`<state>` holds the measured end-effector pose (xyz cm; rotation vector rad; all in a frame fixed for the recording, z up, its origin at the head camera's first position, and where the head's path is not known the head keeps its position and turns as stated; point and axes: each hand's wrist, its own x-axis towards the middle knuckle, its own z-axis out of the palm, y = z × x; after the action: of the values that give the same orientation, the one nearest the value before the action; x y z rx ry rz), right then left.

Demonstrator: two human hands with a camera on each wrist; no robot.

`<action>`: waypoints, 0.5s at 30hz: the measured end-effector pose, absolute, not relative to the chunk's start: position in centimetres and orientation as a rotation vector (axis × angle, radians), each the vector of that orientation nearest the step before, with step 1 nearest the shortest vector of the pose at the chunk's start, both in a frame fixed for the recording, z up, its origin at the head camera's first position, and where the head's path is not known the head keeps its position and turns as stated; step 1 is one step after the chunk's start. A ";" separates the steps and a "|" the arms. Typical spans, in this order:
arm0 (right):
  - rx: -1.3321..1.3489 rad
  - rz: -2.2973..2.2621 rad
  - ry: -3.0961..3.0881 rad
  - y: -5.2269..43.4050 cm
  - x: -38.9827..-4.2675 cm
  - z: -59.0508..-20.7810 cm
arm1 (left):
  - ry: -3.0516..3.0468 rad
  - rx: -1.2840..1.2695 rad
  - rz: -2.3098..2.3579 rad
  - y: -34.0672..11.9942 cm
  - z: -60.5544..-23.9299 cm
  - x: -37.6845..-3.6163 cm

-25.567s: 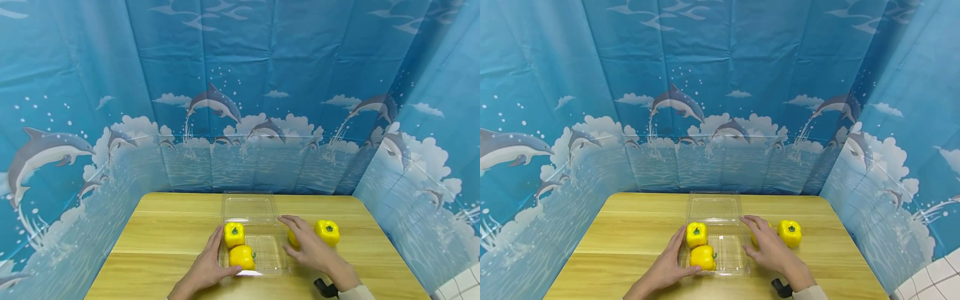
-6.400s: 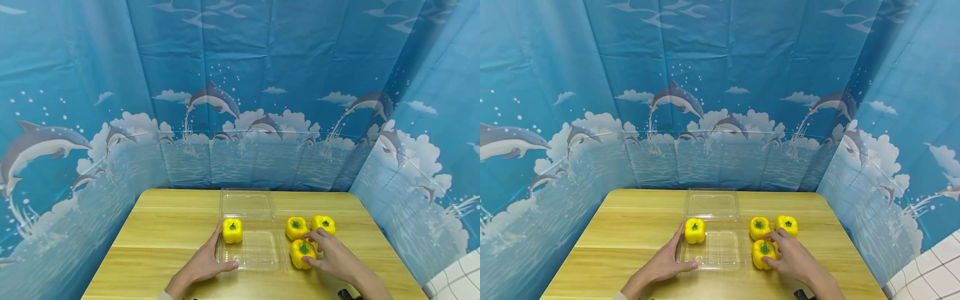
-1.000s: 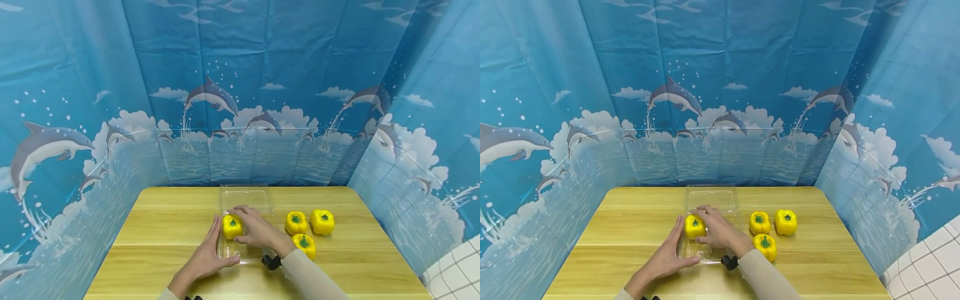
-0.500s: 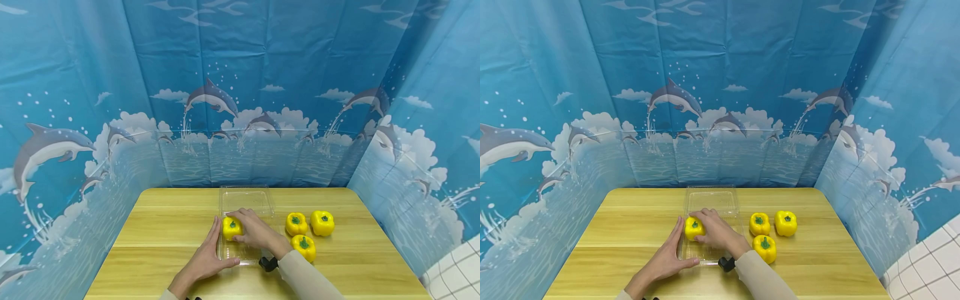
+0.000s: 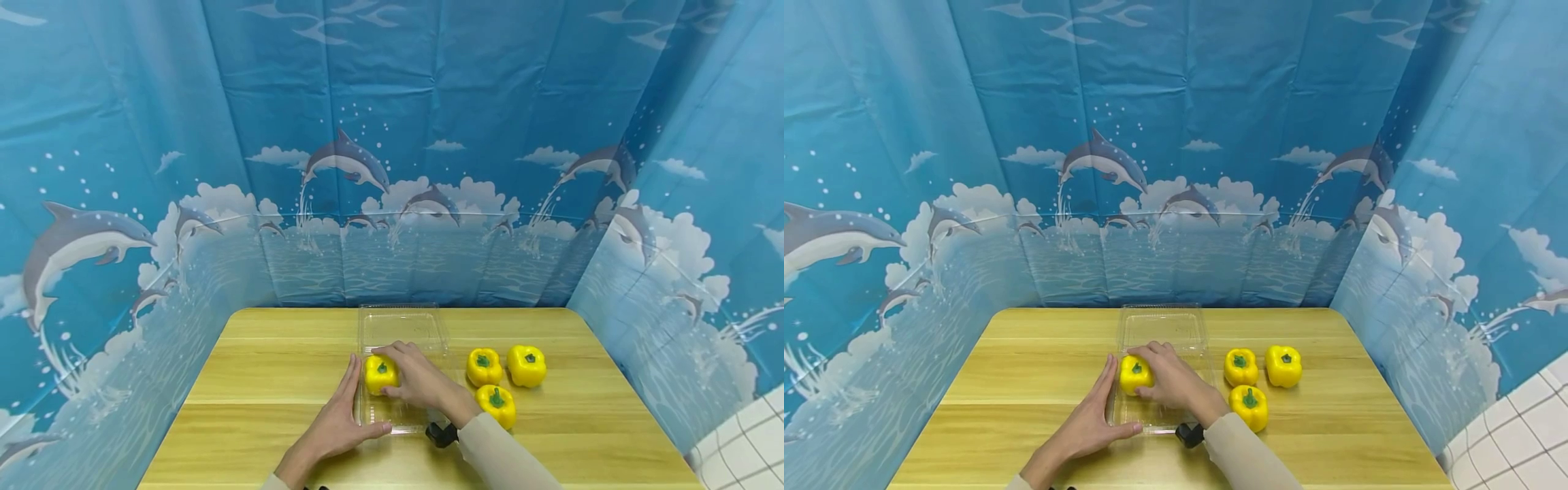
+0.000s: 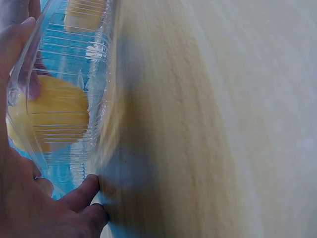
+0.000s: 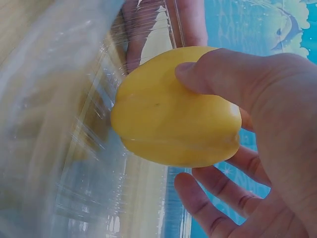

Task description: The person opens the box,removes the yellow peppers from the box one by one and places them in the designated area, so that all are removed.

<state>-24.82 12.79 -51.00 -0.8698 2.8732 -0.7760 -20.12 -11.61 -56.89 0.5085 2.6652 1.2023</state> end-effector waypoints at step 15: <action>-0.857 -0.807 2.875 13.8 -23.9 -50.4 | 2.671 0.509 1.208 -11.6 -56.8 -20.1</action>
<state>-23.89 13.78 -50.42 -0.8573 2.8754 -0.8072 -20.12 -11.61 -56.83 0.5093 2.6712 1.2082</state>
